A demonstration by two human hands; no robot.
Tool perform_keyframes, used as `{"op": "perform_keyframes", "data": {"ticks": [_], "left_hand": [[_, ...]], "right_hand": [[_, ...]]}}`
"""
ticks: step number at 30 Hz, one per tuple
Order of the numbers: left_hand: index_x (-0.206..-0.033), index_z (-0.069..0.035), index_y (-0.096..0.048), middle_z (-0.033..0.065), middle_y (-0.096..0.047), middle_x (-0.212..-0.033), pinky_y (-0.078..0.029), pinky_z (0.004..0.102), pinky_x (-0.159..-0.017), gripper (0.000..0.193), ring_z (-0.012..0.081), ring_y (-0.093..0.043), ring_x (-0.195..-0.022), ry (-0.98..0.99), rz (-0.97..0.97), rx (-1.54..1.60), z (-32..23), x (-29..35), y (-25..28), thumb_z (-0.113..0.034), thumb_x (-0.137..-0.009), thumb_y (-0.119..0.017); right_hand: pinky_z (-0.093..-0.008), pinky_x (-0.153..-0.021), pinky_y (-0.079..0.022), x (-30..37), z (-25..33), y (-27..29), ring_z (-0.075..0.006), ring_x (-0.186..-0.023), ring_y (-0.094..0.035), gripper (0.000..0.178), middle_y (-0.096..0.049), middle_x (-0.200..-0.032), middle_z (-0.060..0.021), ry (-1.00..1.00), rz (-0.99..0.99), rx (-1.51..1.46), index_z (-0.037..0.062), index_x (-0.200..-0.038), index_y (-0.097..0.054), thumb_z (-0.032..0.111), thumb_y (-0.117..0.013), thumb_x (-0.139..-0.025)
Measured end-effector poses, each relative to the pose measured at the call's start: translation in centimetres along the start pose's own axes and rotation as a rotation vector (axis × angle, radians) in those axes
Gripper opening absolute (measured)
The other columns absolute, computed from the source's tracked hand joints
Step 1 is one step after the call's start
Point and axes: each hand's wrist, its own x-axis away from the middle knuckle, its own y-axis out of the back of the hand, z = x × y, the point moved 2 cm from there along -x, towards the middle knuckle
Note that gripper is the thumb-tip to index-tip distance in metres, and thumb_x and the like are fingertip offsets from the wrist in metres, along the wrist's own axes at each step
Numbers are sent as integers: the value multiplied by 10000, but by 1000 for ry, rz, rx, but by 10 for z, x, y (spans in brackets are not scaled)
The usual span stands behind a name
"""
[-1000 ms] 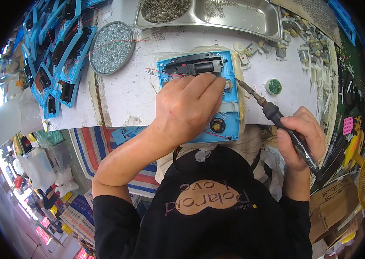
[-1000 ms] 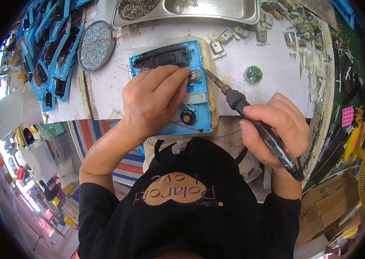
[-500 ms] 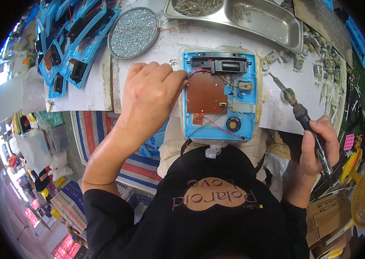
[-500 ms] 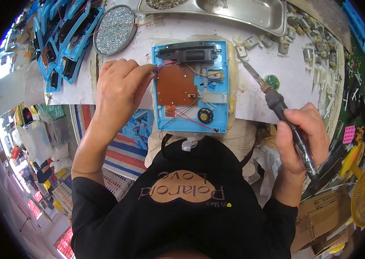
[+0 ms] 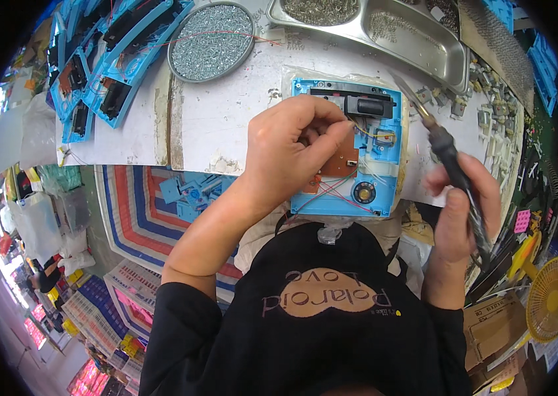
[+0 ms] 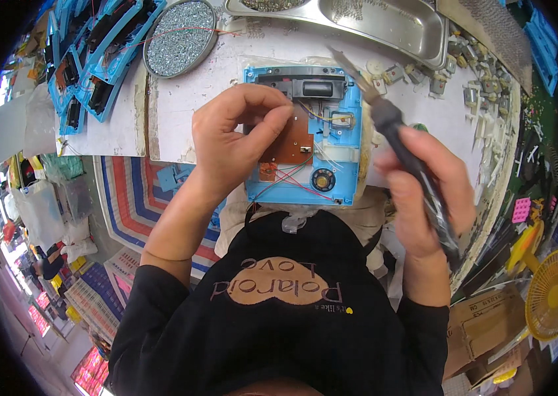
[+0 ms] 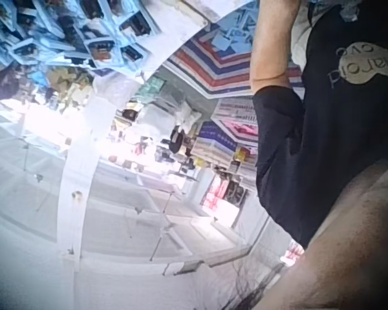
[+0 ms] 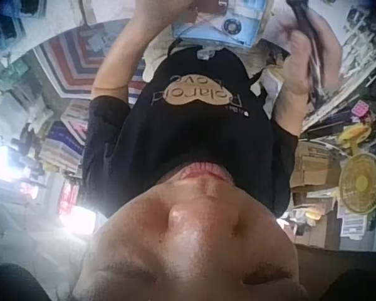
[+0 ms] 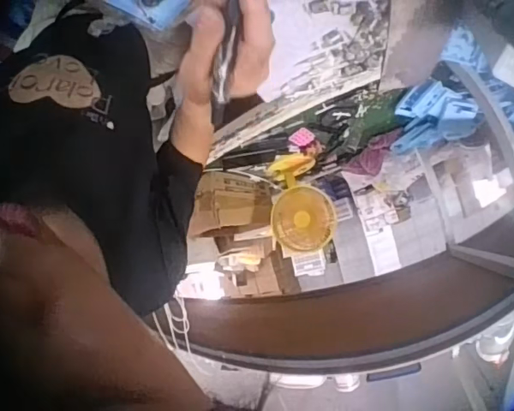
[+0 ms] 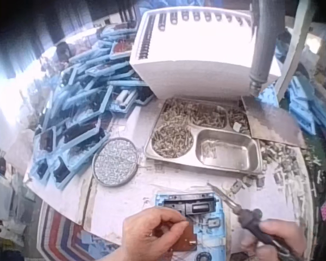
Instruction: Soldering internal components and assembling the plastic casing of a blue electronic device.
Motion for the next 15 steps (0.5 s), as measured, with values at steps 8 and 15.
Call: {"op": "perform_keyframes", "data": {"ticks": [8,15], "left_hand": [[-950,0,-744,55,-735,-843,-553,230,-641,86,90,-699,-710,15,73,-36,-5,-8,2,-31,-880,-783],[-960,-7,-751,65,-740,-861,-560,242,-655,103,119,-710,-720,-3,102,-15,-5,-11,5,-27,-866,-788]], "right_hand": [[-315,-871,-555,-59,-8,-68,-215,-1002,-707,598,-701,-1095,-120,171,133,118,41,-1367,-625,-105,-726,-796],[-312,-835,-561,-64,-12,-76,-210,-920,-706,596,-694,-1048,-112,180,169,160,69,-1352,-644,-133,-699,-795]]}}
